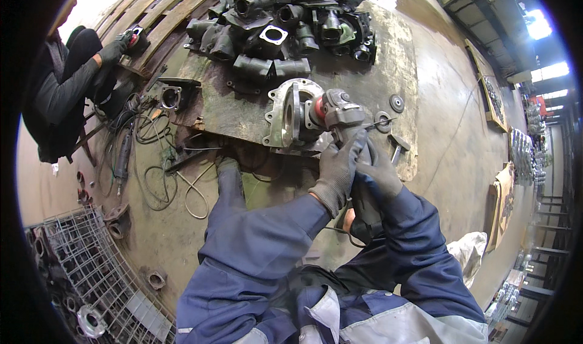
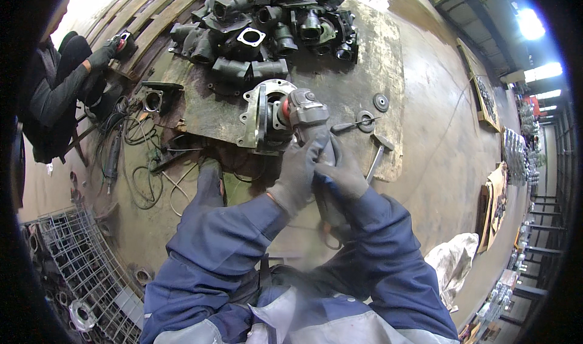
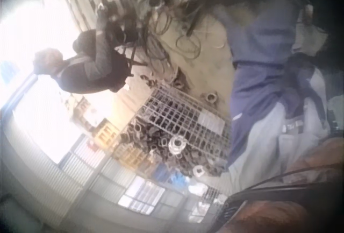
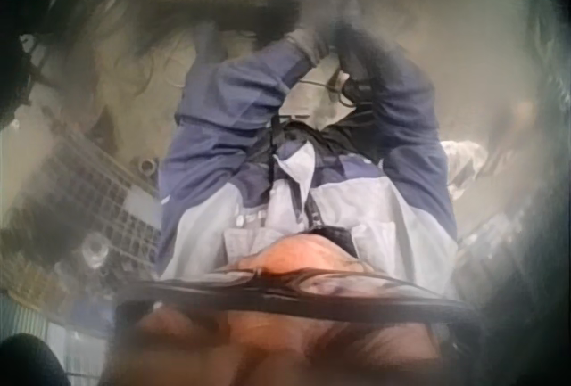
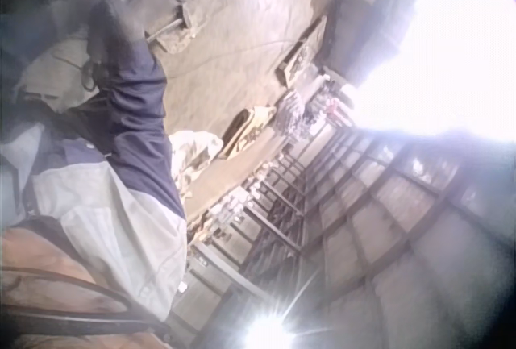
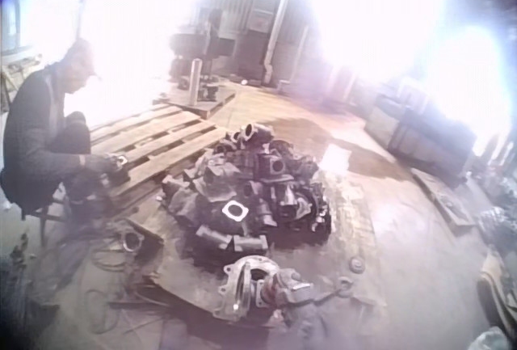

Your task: The person uses an angle grinder to smooth the inner and outer surfaces of a metal housing part. They hold the part with one hand and operate the grinder with the other, rotating the part to access different areas. The person places the finished part into a wire basket.

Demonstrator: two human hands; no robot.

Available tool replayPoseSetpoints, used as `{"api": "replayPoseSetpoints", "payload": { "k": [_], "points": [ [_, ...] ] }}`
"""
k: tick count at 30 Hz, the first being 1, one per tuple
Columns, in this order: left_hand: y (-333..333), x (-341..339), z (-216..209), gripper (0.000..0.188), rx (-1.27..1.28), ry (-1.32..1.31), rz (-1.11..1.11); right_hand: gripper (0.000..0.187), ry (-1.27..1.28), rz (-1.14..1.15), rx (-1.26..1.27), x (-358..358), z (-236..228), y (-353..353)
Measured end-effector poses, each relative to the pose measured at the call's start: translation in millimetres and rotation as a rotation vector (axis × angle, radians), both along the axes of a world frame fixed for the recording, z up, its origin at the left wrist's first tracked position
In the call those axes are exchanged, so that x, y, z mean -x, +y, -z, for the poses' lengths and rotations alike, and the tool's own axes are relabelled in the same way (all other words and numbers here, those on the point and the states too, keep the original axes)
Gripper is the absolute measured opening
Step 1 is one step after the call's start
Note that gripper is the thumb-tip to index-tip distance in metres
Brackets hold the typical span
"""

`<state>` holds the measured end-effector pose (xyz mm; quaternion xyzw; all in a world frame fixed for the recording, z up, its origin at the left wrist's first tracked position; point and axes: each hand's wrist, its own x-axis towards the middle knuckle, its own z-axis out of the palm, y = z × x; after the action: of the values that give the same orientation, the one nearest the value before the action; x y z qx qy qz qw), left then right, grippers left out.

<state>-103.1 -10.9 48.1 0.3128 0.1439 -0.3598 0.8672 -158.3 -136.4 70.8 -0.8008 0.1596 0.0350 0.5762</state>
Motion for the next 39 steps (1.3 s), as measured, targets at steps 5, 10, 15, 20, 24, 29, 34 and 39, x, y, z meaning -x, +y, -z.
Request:
{"api": "replayPoseSetpoints", "payload": {
  "k": [5, 10, 15, 20, 24, 29, 34, 39],
  "points": [
    [2.8, 11.2, -4.7, 0.038, -0.107, -0.078, 0.034, 0.064, -0.043, 0.060, -0.115, 17.0, 2.5, 8.1],
    [1.9, 10.9, -10.6, 0.040, -0.097, -0.312, 0.072, 0.048, -0.057, 0.192, -0.139, 23.7, 30.0, 2.2],
    [0.3, 0.8, -16.7, 0.047, -0.390, -0.664, 0.169, 0.041, -0.176, 0.129, -0.404, 18.8, 38.2, -10.6],
    [11.9, -11.9, -38.2, 0.057, -0.533, -0.802, 0.434, 0.053, -0.293, 0.192, -0.905, 17.6, 5.7, -24.3],
    [36.8, -49.4, -32.3, 0.069, -0.581, -0.888, -0.173, 0.057, -0.132, 0.325, -0.746, 22.8, -25.0, -41.8],
    [67.1, -84.9, 16.4, 0.077, -0.782, -0.736, 0.095, 0.048, -0.217, 0.365, -0.805, 41.1, -47.3, -64.5],
    [73.6, -84.1, 64.1, 0.051, -0.704, -0.666, 0.314, 0.040, -0.308, 0.397, -0.847, 54.7, -49.0, -74.3],
    [79.9, -89.9, 88.8, 0.035, -0.554, -0.686, 0.304, 0.041, -0.477, 0.328, -0.820, 51.7, -47.0, -85.5]
  ]
}}
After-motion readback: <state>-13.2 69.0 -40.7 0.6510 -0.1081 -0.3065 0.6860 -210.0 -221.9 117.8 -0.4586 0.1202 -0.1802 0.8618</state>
